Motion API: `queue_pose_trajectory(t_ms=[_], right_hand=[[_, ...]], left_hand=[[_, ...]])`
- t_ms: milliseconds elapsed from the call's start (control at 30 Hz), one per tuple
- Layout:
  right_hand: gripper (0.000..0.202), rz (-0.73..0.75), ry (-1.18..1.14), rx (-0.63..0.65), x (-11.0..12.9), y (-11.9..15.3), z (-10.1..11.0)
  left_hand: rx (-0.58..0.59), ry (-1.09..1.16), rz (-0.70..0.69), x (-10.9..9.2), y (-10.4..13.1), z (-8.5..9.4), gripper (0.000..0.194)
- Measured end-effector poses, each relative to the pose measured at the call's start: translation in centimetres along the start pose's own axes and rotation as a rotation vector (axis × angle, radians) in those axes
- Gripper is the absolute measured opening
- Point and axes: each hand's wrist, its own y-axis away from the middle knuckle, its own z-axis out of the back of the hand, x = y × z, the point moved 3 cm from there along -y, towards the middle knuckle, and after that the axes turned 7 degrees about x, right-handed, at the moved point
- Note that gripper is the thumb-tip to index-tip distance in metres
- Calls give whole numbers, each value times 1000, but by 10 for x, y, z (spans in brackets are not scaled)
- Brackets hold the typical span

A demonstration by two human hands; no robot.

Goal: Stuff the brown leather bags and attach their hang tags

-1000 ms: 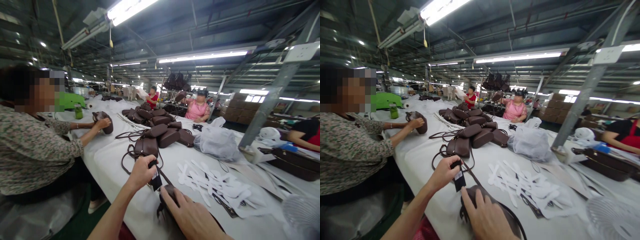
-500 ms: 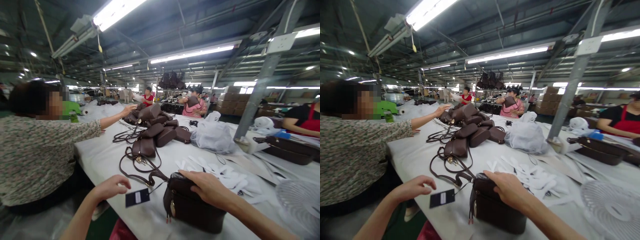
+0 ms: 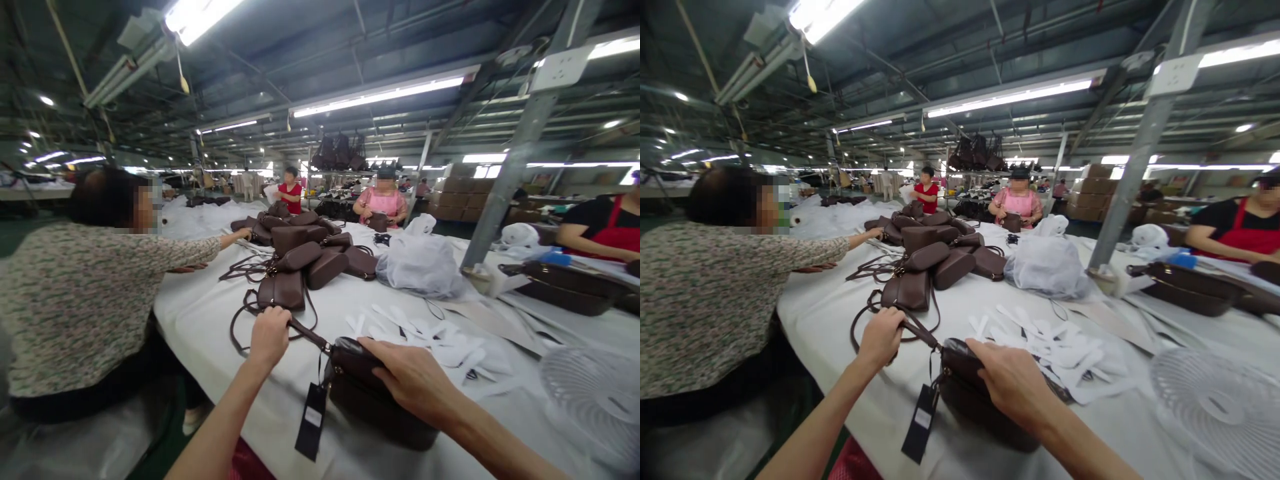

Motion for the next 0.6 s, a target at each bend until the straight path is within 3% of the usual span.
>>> queue_pose_trajectory(t_ms=[167, 233, 300, 367, 433, 500, 600], right_hand=[[52, 114, -102, 6, 1, 0, 0], [54, 110, -115, 26, -1, -2, 1], [55, 109, -135, 61, -3, -4, 2], [56, 132, -185, 112, -4, -7, 4], [61, 145, -252, 126, -5, -12, 9], [70, 149, -302, 17, -5, -22, 21], [81, 240, -342, -304, 2, -45, 50]], left_hand=[[68, -115, 251, 41, -4, 13, 20], [55, -141, 319, 52, -6, 30, 25], [-44, -137, 355, 55, -10, 56, 31], [-185, -22, 272, 47, -16, 84, 29], [-265, 271, 56, 30, -21, 105, 20], [-174, 680, -178, 8, -25, 116, 18], [158, 1161, -341, -25, -27, 115, 31]])
